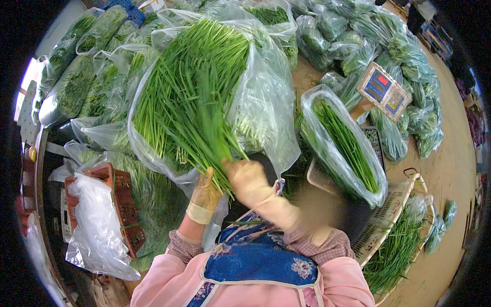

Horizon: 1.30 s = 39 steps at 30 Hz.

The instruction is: The person sorts green onions from a large plastic bag, aligns them into bundles, and places them onto a digital scale. The person repeats this process multiple times, handling the vegetables by hand.

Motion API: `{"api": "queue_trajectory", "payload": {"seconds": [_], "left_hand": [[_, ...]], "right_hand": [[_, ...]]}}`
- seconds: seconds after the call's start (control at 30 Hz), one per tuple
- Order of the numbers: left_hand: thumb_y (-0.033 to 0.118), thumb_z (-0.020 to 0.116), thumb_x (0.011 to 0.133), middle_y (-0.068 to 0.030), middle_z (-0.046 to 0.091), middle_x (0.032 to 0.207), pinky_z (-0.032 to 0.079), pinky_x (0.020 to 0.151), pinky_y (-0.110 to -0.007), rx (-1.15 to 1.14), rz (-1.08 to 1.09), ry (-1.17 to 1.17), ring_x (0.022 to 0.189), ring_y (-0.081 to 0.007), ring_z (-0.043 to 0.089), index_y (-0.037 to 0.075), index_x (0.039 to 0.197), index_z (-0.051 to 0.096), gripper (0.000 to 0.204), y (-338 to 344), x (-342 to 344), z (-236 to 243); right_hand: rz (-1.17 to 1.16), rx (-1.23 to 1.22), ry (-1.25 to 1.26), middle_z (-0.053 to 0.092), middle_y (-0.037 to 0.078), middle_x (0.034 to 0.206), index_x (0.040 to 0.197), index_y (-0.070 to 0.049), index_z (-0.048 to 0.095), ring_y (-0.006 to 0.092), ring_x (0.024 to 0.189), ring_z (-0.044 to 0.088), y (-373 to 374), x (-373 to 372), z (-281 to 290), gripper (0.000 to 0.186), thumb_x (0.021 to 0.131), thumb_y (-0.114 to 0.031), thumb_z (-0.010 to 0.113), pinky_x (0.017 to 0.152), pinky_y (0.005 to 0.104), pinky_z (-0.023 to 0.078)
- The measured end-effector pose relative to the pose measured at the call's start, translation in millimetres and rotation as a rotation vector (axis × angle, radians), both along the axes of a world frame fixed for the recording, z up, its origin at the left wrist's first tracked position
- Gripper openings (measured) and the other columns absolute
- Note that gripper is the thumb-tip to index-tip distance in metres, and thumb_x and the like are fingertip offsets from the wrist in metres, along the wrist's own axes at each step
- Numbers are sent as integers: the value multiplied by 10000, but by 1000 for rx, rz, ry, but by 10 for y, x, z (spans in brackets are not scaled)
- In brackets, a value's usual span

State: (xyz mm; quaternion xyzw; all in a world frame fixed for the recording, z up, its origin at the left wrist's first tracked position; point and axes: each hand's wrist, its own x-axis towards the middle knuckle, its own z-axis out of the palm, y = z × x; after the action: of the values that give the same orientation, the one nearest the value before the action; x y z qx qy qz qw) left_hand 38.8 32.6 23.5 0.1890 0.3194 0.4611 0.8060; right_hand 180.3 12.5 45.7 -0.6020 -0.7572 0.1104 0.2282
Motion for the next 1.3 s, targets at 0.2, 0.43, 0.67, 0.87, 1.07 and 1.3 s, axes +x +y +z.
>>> {"api": "queue_trajectory", "payload": {"seconds": [0.2,0.43,0.67,0.87,1.07,1.3], "left_hand": [[138,551,853,-116,565,1120,459,881,-407,-217,7,-82,984,-265,564,17,1183,468,361,103,-196,-211],[205,426,883,-180,547,1144,449,875,-499,-187,-2,-286,1007,-339,555,-13,1201,448,386,83,-303,-162],[218,456,880,-173,569,1108,454,870,-500,-248,31,-250,999,-343,560,0,1159,483,355,76,-461,-154],[336,523,870,-149,552,1144,460,870,-458,-228,-31,-249,988,-309,565,35,1193,461,446,54,-305,-71],[196,602,833,-123,622,957,501,805,-395,-141,-66,-81,878,-268,610,47,1037,538,261,22,-189,-70],[151,608,805,-132,629,922,493,845,-426,-171,-8,-133,904,-291,612,33,998,566,230,109,-281,55]], "right_hand": [[136,-133,507,582,167,1037,1136,-6,540,302,955,566,-188,158,194,361,793,-108,594,837,378,447],[-170,-654,430,446,232,1261,1311,-18,342,368,1186,412,104,137,111,721,801,-488,540,978,388,345],[-340,-803,1307,622,66,936,1080,-46,517,117,696,588,262,500,-156,291,886,-263,514,541,212,429],[-208,-584,569,621,134,884,1175,-34,481,195,695,626,147,122,74,375,846,-208,535,505,290,470],[177,-271,63,609,122,809,1117,-74,490,303,691,608,-136,-185,291,356,769,-129,543,584,390,494],[-33,-442,300,640,97,854,950,-64,638,249,773,621,-641,719,267,200,832,-213,578,689,316,496]]}}
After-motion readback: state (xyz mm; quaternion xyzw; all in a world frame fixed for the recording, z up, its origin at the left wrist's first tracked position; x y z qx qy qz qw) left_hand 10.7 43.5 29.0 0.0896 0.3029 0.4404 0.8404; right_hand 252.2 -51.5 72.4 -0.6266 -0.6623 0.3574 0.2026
